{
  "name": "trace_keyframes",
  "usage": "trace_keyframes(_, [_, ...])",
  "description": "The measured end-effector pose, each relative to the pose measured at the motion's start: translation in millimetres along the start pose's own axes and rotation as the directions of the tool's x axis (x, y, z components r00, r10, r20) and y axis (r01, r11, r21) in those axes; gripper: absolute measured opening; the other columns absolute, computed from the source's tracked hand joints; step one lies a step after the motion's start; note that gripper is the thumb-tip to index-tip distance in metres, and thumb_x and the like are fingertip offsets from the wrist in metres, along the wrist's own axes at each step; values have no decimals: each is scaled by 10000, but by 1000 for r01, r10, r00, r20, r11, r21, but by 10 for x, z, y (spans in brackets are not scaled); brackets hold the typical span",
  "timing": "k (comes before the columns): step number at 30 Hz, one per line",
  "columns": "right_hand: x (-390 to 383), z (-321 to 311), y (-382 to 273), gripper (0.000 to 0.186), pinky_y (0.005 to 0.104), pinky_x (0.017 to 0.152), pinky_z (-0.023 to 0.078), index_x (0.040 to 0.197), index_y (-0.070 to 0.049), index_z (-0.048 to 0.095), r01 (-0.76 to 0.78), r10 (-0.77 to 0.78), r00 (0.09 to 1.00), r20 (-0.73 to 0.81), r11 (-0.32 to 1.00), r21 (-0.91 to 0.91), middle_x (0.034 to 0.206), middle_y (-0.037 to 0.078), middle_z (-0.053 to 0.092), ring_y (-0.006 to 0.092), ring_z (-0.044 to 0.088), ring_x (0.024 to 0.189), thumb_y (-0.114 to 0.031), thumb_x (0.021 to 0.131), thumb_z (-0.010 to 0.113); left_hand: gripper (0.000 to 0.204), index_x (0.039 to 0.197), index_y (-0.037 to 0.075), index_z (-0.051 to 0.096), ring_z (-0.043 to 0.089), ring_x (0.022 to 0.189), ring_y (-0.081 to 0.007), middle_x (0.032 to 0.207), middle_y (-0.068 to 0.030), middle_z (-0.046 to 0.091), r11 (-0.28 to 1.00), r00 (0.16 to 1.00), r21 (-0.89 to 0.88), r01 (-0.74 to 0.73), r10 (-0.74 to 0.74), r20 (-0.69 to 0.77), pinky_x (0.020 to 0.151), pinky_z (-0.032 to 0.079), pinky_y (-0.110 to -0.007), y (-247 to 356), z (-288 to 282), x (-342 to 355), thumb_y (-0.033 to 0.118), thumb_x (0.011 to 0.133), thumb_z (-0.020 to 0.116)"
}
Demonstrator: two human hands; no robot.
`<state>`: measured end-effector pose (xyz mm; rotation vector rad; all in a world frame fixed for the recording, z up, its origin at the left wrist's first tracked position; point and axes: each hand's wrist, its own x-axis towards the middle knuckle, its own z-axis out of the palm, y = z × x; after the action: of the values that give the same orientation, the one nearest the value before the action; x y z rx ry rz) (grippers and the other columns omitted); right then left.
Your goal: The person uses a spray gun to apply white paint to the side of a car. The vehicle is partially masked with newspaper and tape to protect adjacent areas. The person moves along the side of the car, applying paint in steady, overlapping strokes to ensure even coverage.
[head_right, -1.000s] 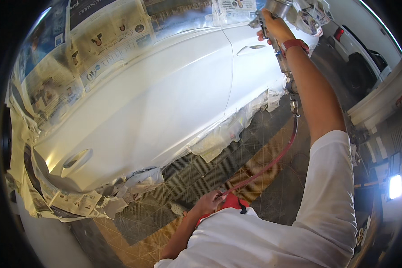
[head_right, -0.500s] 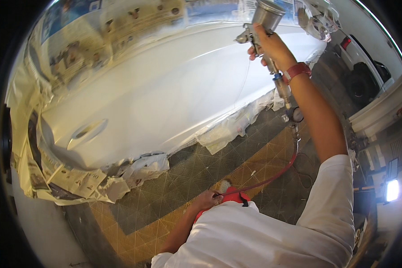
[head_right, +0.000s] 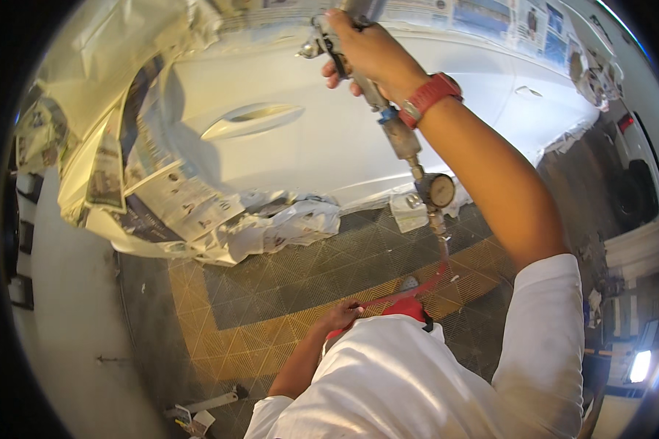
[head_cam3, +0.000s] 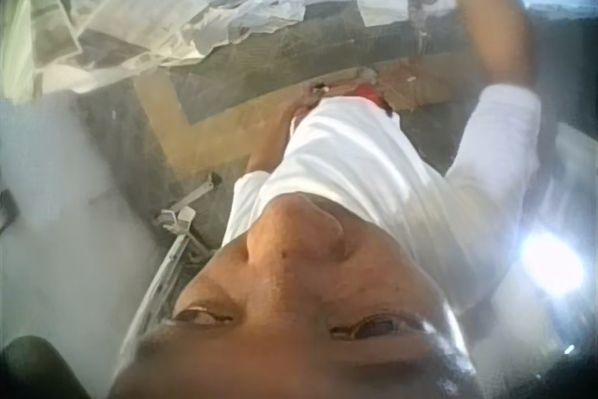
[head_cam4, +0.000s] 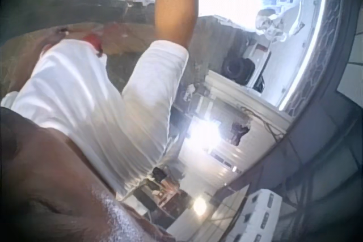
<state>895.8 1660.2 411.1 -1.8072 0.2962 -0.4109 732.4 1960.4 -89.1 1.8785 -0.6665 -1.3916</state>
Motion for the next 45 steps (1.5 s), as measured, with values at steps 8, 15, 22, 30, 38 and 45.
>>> trace_keyframes(8, [151, 1444, -383, 605, 329, 425, 515, 887, 25, 600, 126, -137, 981, 136, 988, 87, 724, 148, 694, 191, 663, 530, -544, 1037, 463, 414, 1244, 87, 680, 631, 1141, -284, 1159, -142, 696, 955, 973, -223, -195, 160, -165, 1012, 480, -411, -1213, 123, -77, 434, 1031, 605])
trace_keyframes(15, [-7, 942, 92, 660, 257, 403, 454, 1168, -12, 574, -76, 54, 973, 223, 993, 93, 814, 124, 711, 170, 715, 647, -643, 1036, 430, 406, 1249, 108, 681, 643, 1159, -274, 1176, -123, 703, 992, 992, -96, -77, 66, -106, 1014, 489, -409, -503, -17, -461, 434, 1012, 633])
trace_keyframes(22, [-349, -900, 573, 697, 224, 394, 435, 1214, -28, 595, -141, 119, 981, -153, 980, -143, 830, 102, 700, 159, 710, 687, -675, 1032, 413, 482, 1300, 139, 680, 682, 1123, -351, 1159, -166, 730, 976, 993, 182, -115, 113, 24, 965, 520, -453, 263, 120, -48, 497, 979, 642])
trace_keyframes(30, [-670, -3091, 1009, 657, 230, 398, 420, 1183, -33, 627, -227, 126, 896, -426, 954, -196, 818, 92, 700, 147, 705, 714, -631, 1056, 388, 443, 1163, 50, 711, 697, 1015, -360, 1088, -194, 733, 934, 965, 252, -252, 221, 143, 885, 532, -444, 1458, 590, 660, 446, 978, 639])
trace_keyframes(38, [-669, -4791, 1634, 646, 227, 393, 409, 1144, -28, 643, -235, 111, 831, -545, 958, -164, 801, 85, 705, 138, 711, 712, -614, 1056, 385, 433, 1077, 32, 706, 690, 867, -337, 930, -172, 718, 957, 978, 226, -182, 152, 144, 786, 517, -440, 2251, 1119, 1223, 449, 1000, 618])
trace_keyframes(45, [-685, -5840, 2233, 671, 236, 388, 409, 1144, -18, 631, -255, 125, 725, -677, 962, -95, 788, 80, 711, 145, 714, 677, -639, 1034, 401, 411, 1073, 41, 715, 688, 749, -315, 820, -141, 707, 971, 980, 132, -199, 199, 14, 737, 521, -414, 2559, 1356, 1334, 433, 1018, 603])
